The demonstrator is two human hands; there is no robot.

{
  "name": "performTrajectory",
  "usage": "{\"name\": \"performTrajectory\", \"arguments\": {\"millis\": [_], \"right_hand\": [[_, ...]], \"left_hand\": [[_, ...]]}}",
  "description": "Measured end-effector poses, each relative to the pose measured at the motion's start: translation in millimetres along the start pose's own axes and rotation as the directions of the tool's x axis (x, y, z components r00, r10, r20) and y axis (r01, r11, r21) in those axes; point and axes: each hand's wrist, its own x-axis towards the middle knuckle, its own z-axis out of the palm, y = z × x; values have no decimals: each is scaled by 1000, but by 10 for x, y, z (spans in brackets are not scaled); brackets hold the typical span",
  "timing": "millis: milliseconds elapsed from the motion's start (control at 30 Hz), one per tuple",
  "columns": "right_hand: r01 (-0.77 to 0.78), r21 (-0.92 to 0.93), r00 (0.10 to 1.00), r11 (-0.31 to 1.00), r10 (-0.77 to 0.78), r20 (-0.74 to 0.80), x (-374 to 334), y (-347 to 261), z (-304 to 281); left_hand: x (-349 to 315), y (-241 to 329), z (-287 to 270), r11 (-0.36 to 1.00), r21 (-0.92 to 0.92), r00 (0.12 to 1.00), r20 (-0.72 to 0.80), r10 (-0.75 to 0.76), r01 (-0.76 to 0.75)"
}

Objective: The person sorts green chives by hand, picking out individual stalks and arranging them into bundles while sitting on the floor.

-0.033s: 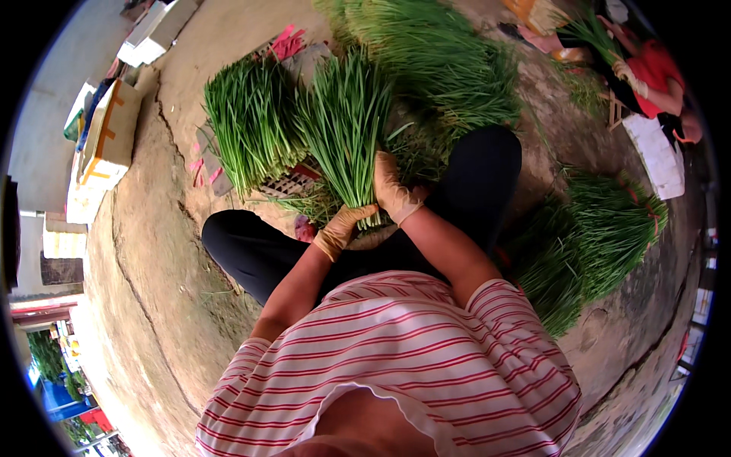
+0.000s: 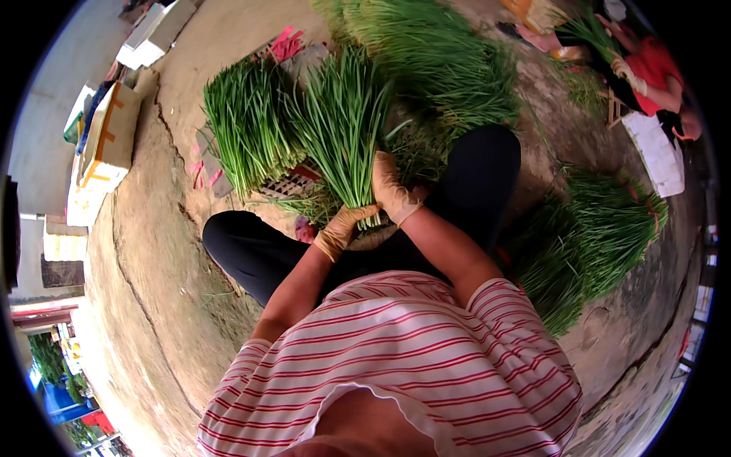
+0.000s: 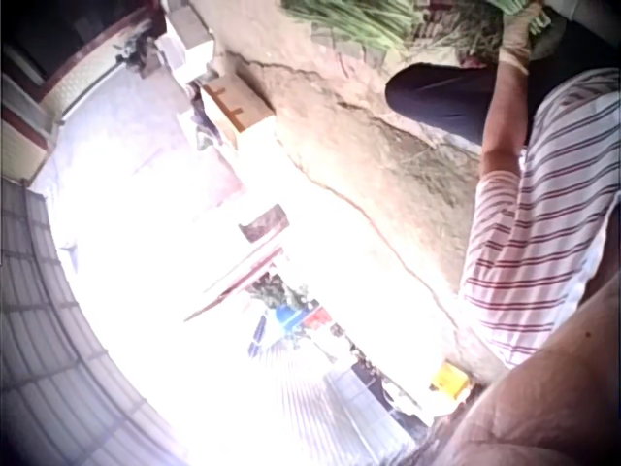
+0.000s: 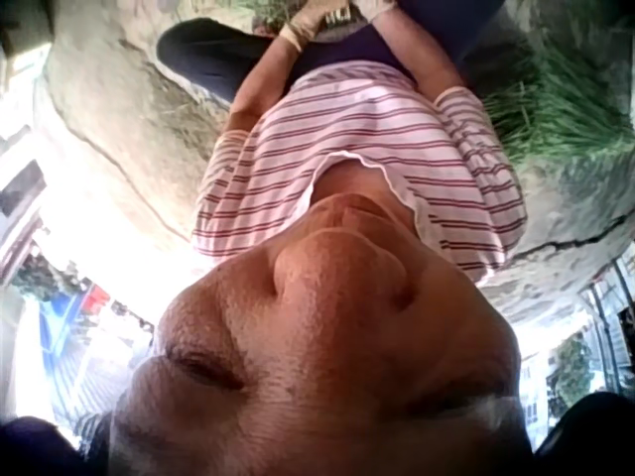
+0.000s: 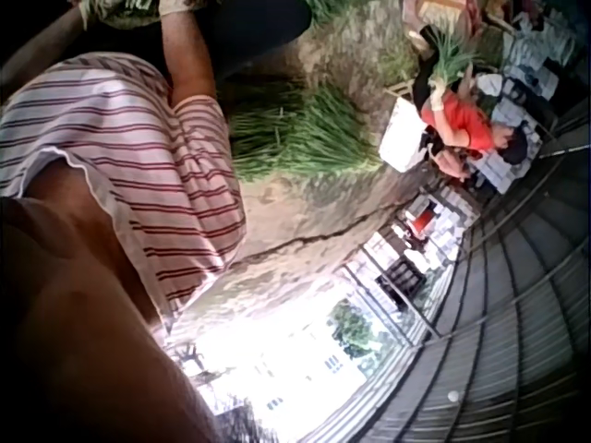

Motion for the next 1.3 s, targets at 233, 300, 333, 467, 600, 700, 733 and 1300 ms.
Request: {"name": "performTrajectory", "arguments": {"millis": [233, 300, 333, 467, 600, 700, 733, 1300], "right_hand": [[211, -555, 975, 804, -129, 183, -186, -675, 260], [166, -539, 976, 826, -217, -31, -138, -887, 145], [248, -496, 937, 832, -336, -95, -101, -996, 60], [546, -473, 739, 691, -664, -116, -204, -1301, 47], [534, -488, 842, 690, -483, 238, -258, -1251, 438], [493, -784, 859, 379, -357, 367, -86, -1042, 661], [444, -839, 885, 315, -303, 354, -44, -996, 690], [410, -236, 880, 881, -314, 356, -701, -826, 144]], "left_hand": [[57, 185, -68, 998, 8, 994, 82, 67, -67], [41, 221, -109, 997, -11, 996, 46, 76, -76], [45, 225, -149, 996, -5, 995, 47, 84, -84], [35, 232, -217, 998, -8, 998, 1, 66, -66], [29, 229, -292, 997, 1, 996, -18, 83, -83], [48, 238, -310, 994, 35, 994, -23, 107, -106], [45, 232, -299, 992, 35, 993, -17, 121, -120], [153, 204, -467, 904, -419, 980, 126, 154, -88]]}}
